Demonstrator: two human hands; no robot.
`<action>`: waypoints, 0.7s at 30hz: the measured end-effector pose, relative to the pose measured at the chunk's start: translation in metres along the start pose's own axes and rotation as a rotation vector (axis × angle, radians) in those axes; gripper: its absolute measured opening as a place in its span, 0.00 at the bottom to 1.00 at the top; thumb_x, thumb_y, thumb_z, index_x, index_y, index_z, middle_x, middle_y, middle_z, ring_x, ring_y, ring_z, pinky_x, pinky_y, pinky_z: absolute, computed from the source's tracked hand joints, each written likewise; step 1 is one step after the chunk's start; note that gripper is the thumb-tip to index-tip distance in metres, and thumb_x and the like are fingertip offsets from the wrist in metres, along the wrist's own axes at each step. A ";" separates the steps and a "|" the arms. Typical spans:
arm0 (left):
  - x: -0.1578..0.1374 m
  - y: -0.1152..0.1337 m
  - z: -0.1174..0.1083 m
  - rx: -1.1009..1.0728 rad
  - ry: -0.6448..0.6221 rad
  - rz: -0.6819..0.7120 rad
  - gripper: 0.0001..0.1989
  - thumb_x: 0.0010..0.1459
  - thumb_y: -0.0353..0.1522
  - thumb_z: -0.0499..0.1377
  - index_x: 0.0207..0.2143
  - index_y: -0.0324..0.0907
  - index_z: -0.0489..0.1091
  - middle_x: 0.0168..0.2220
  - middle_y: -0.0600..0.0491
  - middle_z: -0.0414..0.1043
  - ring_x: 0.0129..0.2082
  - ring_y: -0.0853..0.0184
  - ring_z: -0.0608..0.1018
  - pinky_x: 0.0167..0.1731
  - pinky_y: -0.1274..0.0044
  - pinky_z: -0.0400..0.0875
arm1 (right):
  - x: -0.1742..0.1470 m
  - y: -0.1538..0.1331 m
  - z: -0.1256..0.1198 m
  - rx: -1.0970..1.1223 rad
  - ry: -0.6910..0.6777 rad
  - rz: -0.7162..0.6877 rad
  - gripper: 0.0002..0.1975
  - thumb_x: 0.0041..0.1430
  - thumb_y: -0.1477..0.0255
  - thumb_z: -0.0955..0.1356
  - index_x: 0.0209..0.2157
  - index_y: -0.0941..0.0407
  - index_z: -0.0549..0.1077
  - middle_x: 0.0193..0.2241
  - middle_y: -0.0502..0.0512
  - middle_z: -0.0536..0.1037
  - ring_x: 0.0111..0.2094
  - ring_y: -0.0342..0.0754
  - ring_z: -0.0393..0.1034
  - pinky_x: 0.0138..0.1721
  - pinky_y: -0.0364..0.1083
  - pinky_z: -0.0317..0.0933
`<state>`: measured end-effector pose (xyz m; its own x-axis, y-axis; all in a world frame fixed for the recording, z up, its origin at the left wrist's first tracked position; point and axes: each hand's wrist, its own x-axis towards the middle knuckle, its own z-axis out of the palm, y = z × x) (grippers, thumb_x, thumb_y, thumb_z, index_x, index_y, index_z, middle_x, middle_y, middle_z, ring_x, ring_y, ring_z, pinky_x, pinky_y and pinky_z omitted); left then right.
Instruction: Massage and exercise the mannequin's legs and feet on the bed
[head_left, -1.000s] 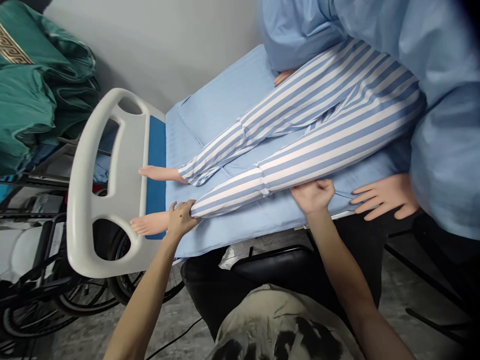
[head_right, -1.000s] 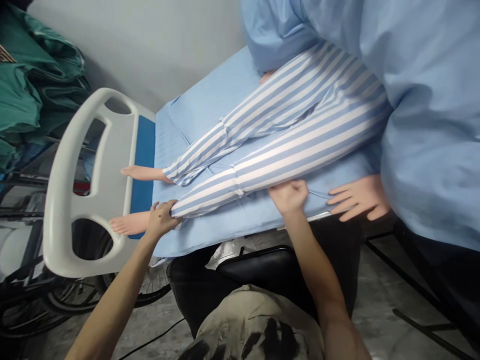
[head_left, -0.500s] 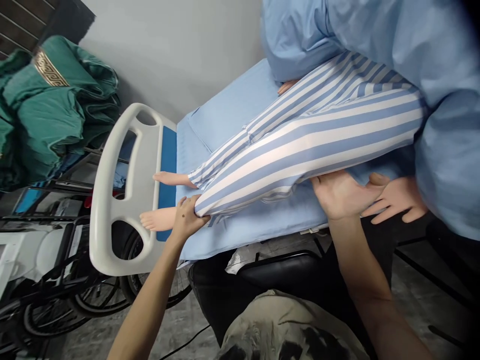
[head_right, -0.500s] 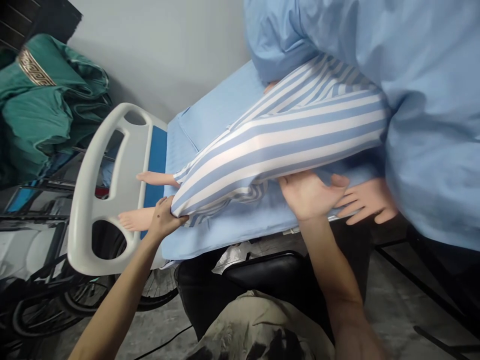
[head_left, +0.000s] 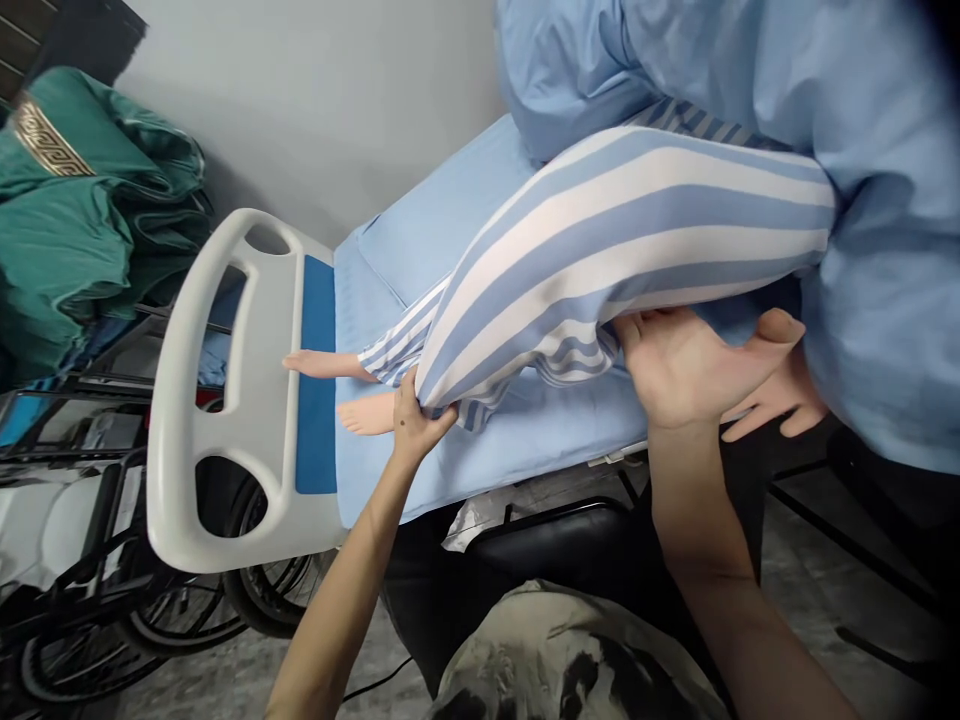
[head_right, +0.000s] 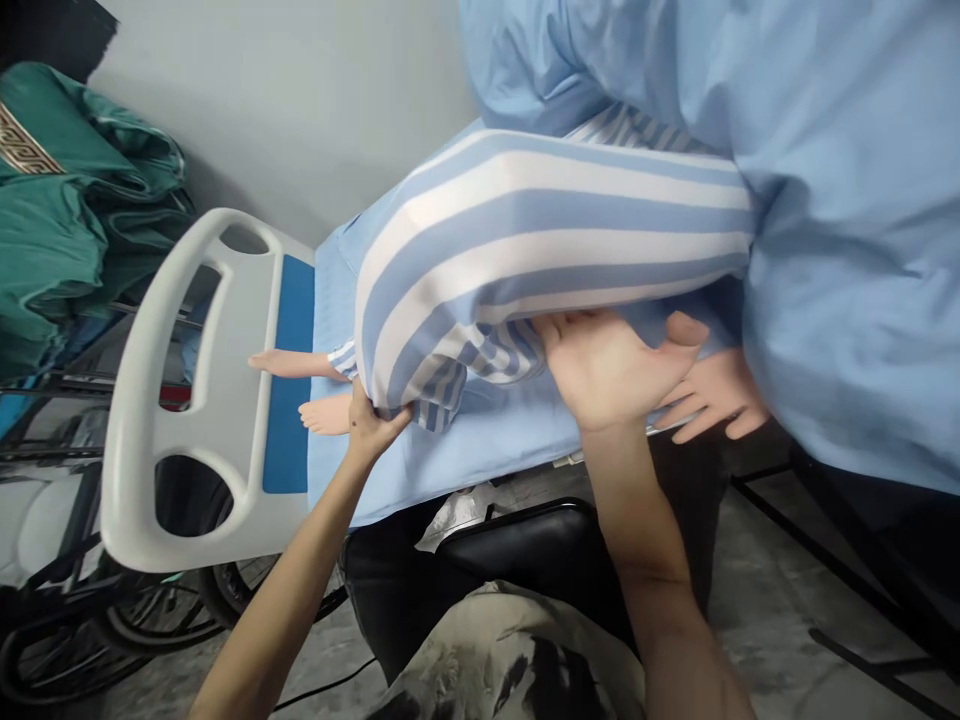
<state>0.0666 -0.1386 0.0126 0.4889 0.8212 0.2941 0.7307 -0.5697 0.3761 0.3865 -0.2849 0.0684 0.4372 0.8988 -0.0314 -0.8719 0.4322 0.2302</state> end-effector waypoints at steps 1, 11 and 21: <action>-0.002 0.000 0.004 -0.001 0.036 0.011 0.40 0.46 0.36 0.65 0.61 0.41 0.57 0.56 0.41 0.68 0.55 0.49 0.73 0.54 0.59 0.70 | -0.001 0.001 0.002 0.008 0.051 -0.003 0.30 0.42 0.63 0.68 0.52 0.37 0.69 0.48 0.43 0.78 0.61 0.54 0.64 0.57 0.57 0.67; -0.006 -0.013 0.009 0.070 -0.071 -0.063 0.40 0.44 0.34 0.66 0.60 0.40 0.57 0.56 0.41 0.69 0.56 0.51 0.73 0.55 0.62 0.70 | -0.001 -0.003 -0.013 0.001 -0.047 0.030 0.29 0.41 0.67 0.69 0.49 0.39 0.71 0.50 0.45 0.77 0.63 0.58 0.61 0.52 0.61 0.68; 0.013 -0.030 0.007 0.260 -0.259 0.006 0.19 0.43 0.35 0.67 0.38 0.42 0.69 0.37 0.49 0.76 0.43 0.53 0.78 0.62 0.59 0.60 | 0.000 -0.003 -0.017 -0.149 -0.008 -0.003 0.21 0.43 0.64 0.67 0.43 0.43 0.72 0.46 0.47 0.78 0.59 0.58 0.64 0.48 0.58 0.68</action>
<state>0.0546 -0.1108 -0.0011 0.5734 0.8177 0.0508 0.8080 -0.5747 0.1296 0.3860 -0.2849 0.0514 0.4412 0.8971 -0.0236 -0.8934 0.4416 0.0827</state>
